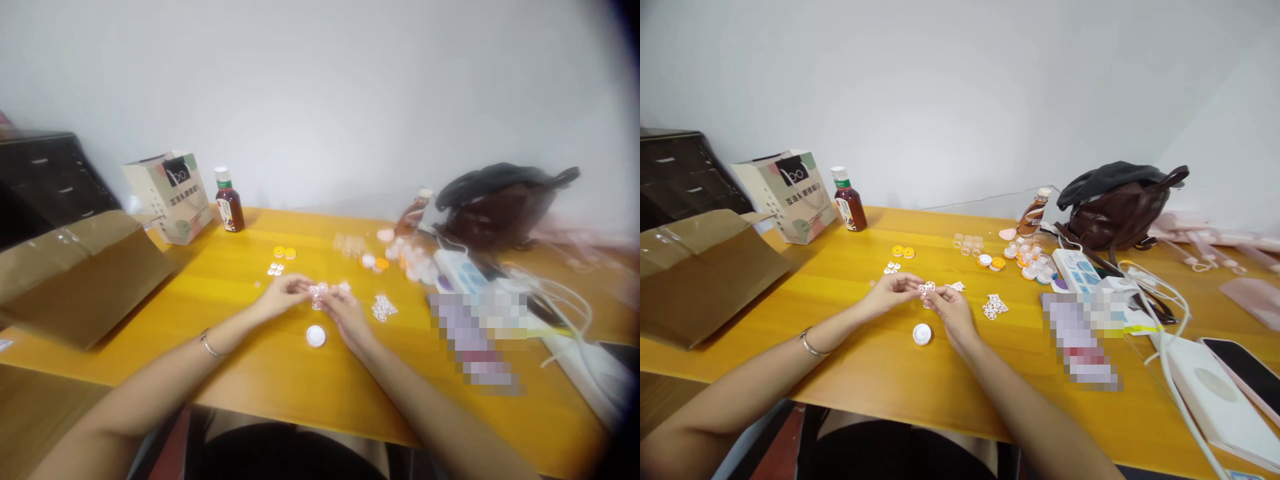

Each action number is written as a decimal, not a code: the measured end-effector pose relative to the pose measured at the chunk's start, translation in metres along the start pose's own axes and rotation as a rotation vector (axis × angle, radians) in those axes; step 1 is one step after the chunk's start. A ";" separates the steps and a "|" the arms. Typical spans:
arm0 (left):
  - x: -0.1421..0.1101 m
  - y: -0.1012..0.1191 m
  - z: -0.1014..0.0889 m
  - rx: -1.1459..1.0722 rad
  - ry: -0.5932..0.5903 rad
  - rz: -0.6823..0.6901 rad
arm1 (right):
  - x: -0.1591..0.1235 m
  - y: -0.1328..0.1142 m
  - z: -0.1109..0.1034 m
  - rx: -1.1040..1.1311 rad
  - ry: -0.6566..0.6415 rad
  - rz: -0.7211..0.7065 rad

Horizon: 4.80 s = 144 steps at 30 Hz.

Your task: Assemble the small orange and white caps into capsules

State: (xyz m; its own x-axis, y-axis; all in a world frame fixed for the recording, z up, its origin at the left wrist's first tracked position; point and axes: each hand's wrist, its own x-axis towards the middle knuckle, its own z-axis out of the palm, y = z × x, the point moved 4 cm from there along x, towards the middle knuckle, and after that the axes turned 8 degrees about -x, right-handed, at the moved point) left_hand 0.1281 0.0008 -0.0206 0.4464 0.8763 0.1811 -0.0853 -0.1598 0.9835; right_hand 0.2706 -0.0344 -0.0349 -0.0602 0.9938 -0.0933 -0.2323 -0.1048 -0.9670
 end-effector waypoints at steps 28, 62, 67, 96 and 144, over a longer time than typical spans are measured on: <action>-0.007 0.038 -0.001 0.301 -0.276 0.263 | -0.017 -0.006 0.008 -0.021 -0.264 0.189; -0.003 0.015 -0.002 0.103 -0.155 -0.034 | -0.014 -0.004 0.004 -0.040 -0.165 0.166; -0.003 0.010 0.000 0.042 -0.127 -0.098 | -0.013 -0.002 0.004 -0.049 -0.168 0.172; -0.002 0.014 0.003 -0.034 -0.085 0.035 | -0.014 -0.003 0.006 0.155 -0.173 0.180; 0.057 -0.012 0.046 1.002 -0.495 0.489 | -0.025 0.001 0.018 0.067 -0.130 0.140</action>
State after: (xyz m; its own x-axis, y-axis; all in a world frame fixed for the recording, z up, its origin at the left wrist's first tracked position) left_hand 0.1956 0.0312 -0.0215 0.8694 0.3928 0.2997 0.2881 -0.8958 0.3385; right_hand 0.2541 -0.0598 -0.0296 -0.2204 0.9568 -0.1898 -0.2767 -0.2479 -0.9284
